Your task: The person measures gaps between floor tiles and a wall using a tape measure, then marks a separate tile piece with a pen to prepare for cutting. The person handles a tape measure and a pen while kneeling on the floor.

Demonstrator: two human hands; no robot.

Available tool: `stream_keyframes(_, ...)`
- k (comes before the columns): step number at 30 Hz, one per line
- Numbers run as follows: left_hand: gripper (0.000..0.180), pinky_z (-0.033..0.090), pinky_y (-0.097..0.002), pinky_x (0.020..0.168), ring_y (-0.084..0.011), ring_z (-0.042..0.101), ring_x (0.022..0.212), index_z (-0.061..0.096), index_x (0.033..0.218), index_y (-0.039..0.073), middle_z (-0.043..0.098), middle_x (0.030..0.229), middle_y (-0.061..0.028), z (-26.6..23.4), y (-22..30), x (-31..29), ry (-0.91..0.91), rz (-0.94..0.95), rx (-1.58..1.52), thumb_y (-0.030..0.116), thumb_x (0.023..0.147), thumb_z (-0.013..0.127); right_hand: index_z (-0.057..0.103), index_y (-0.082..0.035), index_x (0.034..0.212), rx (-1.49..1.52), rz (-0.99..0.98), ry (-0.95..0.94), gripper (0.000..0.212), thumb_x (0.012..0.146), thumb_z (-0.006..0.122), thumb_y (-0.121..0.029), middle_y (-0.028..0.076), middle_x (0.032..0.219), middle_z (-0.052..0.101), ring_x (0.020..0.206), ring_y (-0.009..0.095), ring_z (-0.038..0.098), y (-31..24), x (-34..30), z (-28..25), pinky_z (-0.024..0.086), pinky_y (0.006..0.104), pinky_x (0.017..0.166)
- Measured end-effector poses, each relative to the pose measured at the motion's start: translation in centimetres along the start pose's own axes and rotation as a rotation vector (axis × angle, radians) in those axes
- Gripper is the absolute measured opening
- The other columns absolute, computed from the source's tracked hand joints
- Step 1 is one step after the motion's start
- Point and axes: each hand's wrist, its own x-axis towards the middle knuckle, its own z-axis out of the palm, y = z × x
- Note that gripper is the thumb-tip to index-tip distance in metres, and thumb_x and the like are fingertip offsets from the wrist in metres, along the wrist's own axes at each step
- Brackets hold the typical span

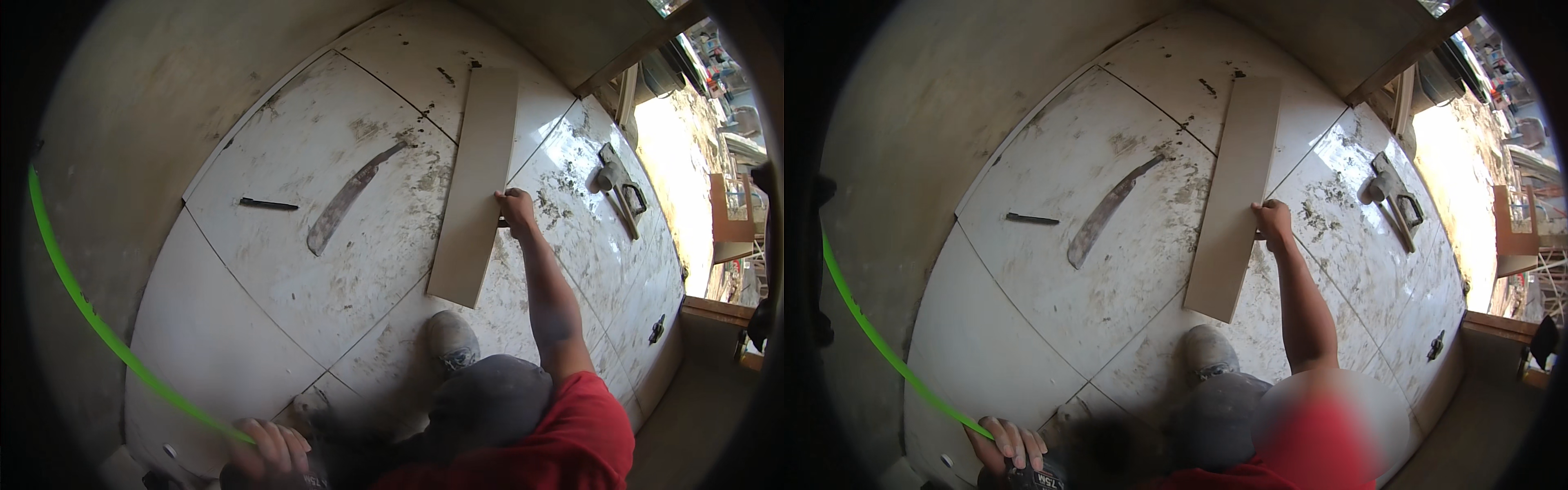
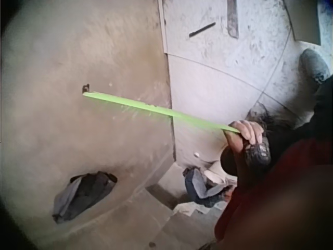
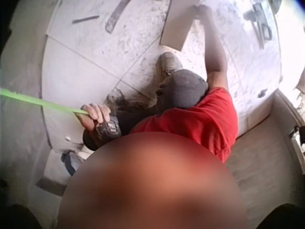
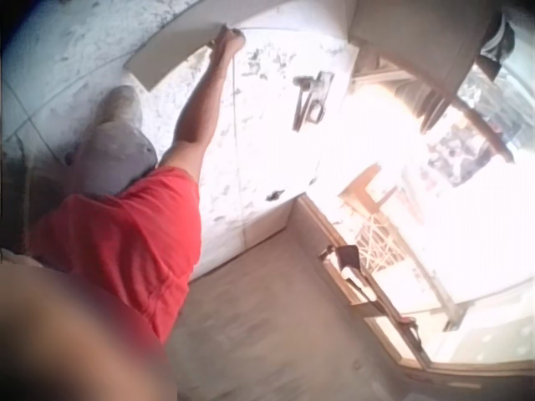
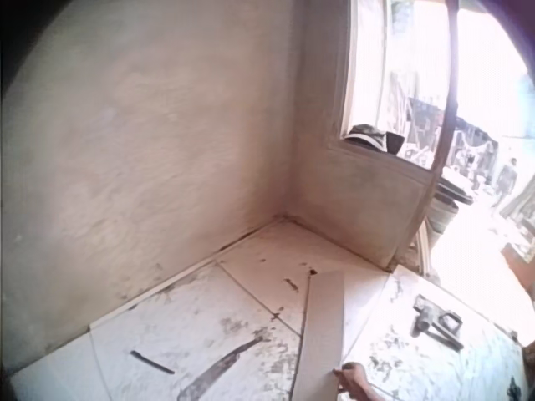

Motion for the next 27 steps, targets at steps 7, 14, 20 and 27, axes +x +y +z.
stream_keyframes(7, 0.085, 0.054, -0.0533, 0.072, -0.0407, 0.065, 0.055, 0.060, 0.070, 0.001, 0.063, 0.061, -0.0176, -0.2, -0.4, -0.3, 0.009, -0.079, 0.019, 0.056, 0.104, 0.005, 0.060, 0.014, 0.099, 0.074, -0.075, -0.063, 0.030, 0.096, 0.060, -0.015, 0.021, 0.089, 0.066, 0.071, 0.030, 0.069, -1.0, -2.2, 4.7, 0.063, 0.0430, 0.059)
stream_keyframes(14, 0.073, 0.053, -0.0507, 0.081, -0.0387, 0.068, 0.066, 0.065, 0.082, 0.000, 0.067, 0.071, -0.0164, 0.1, -1.2, 0.5, -0.067, -0.027, 0.006, 0.049, 0.107, 0.016, 0.055, 0.009, 0.103, 0.422, 0.092, -0.167, 0.019, 0.098, 0.054, -0.010, 0.019, 0.095, 0.063, 0.083, 0.032, 0.069, 0.8, -5.6, 11.3, 0.064, 0.0490, 0.070)
stream_keyframes(20, 0.085, 0.053, -0.0498, 0.072, -0.0384, 0.066, 0.055, 0.062, 0.071, 0.003, 0.064, 0.061, -0.0140, 0.7, -1.3, 0.7, 0.069, -0.033, -0.008, 0.058, 0.104, 0.006, 0.051, 0.007, 0.104, 0.513, 0.162, -0.236, 0.018, 0.100, 0.050, -0.010, 0.021, 0.101, 0.061, 0.086, 0.035, 0.069, 3.0, -10.3, 13.7, 0.062, 0.0536, 0.074)
stream_keyframes(27, 0.084, 0.054, -0.0495, 0.067, -0.0367, 0.064, 0.050, 0.060, 0.068, 0.005, 0.061, 0.055, -0.0117, 1.3, -1.7, 0.8, 0.278, -0.037, -0.099, 0.058, 0.104, 0.005, 0.052, 0.004, 0.112, 0.515, 0.204, -0.300, 0.019, 0.101, 0.049, -0.012, 0.018, 0.106, 0.062, 0.095, 0.032, 0.068, 5.5, -14.6, 15.9, 0.061, 0.0522, 0.079)
